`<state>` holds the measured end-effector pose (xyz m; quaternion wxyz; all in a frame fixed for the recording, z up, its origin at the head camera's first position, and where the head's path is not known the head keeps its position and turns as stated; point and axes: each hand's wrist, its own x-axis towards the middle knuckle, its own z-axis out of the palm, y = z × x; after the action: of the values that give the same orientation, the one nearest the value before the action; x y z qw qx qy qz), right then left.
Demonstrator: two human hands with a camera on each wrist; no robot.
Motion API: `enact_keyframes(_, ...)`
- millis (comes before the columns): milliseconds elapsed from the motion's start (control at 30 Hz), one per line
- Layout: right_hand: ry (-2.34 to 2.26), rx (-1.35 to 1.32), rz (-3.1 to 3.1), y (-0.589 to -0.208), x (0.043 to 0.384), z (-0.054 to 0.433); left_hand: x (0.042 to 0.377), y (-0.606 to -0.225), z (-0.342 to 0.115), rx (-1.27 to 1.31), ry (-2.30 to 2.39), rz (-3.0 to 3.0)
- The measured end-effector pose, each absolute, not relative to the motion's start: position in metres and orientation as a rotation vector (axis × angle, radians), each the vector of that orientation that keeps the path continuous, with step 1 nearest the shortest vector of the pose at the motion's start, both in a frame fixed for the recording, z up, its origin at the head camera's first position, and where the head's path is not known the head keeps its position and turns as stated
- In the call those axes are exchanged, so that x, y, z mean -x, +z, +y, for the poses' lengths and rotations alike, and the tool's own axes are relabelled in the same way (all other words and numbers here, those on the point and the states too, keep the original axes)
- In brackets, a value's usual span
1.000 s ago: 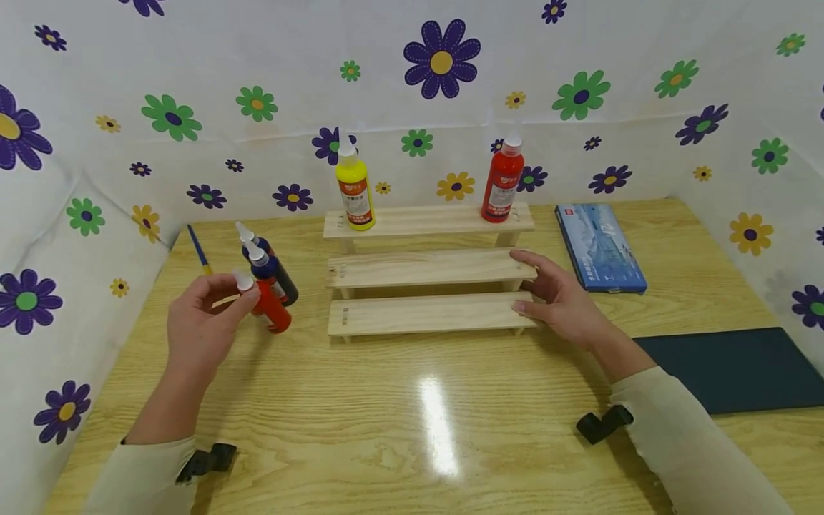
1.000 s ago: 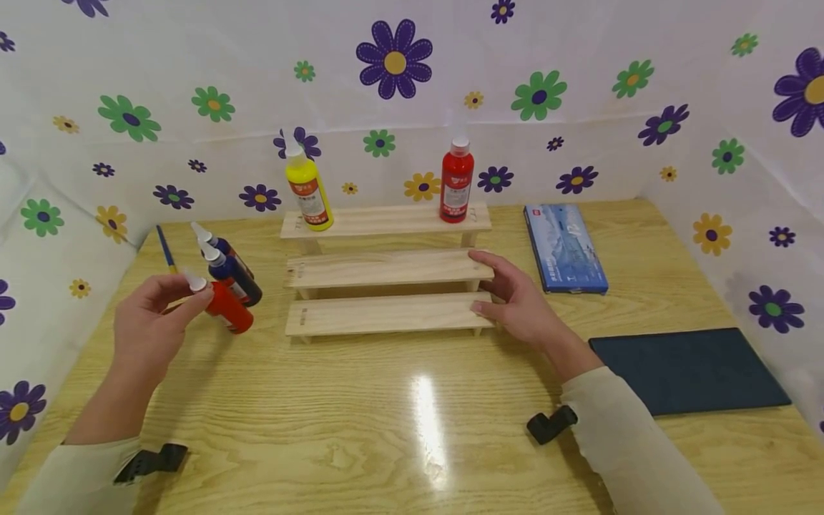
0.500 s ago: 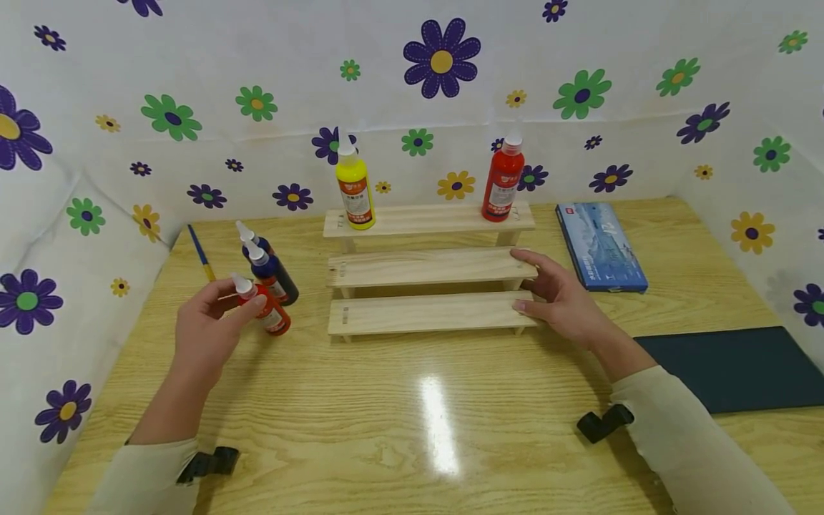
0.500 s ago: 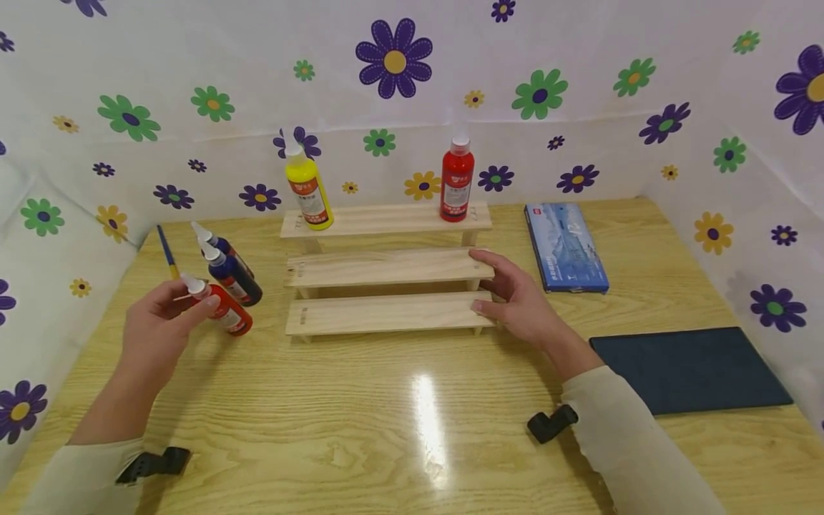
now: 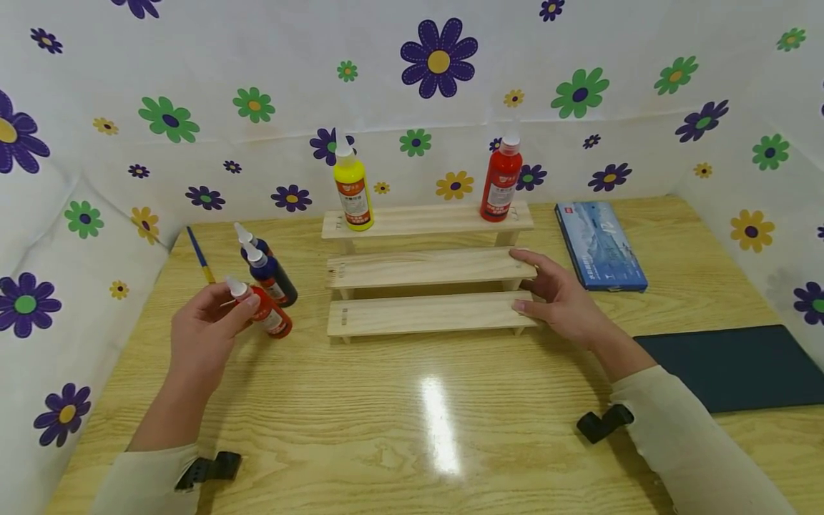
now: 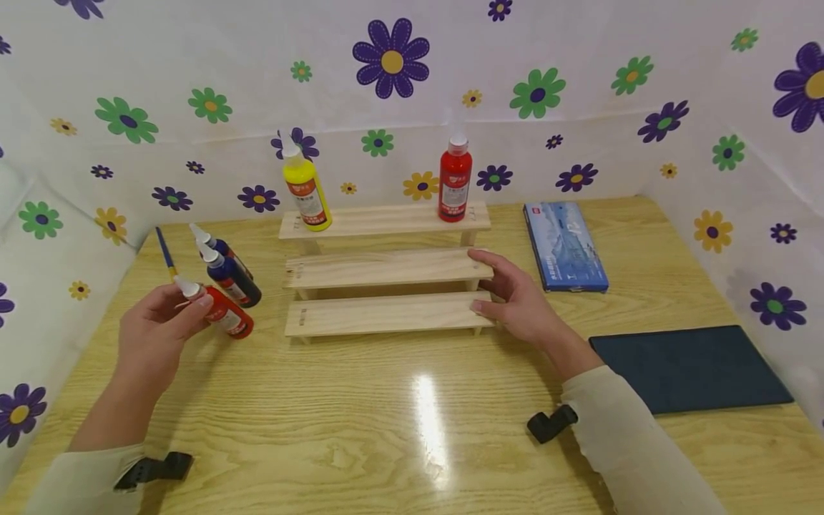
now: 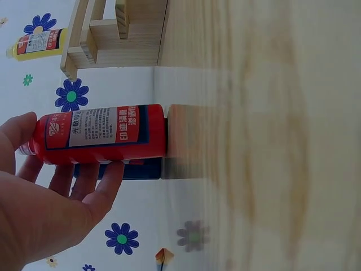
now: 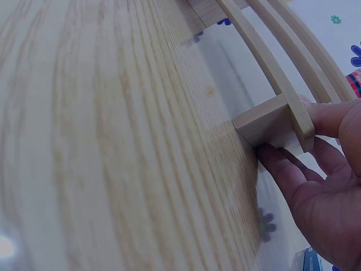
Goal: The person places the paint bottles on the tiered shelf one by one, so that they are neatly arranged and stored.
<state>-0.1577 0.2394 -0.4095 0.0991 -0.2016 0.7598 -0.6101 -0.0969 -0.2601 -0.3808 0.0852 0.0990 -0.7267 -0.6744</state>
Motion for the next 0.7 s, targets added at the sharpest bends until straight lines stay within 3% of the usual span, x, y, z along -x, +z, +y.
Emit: enact_keyframes(700,-1.788,0.595,2.257,-0.409,0.157,0.239,0.085,-0.327,-0.239,-0.092,-2.066,-2.004)
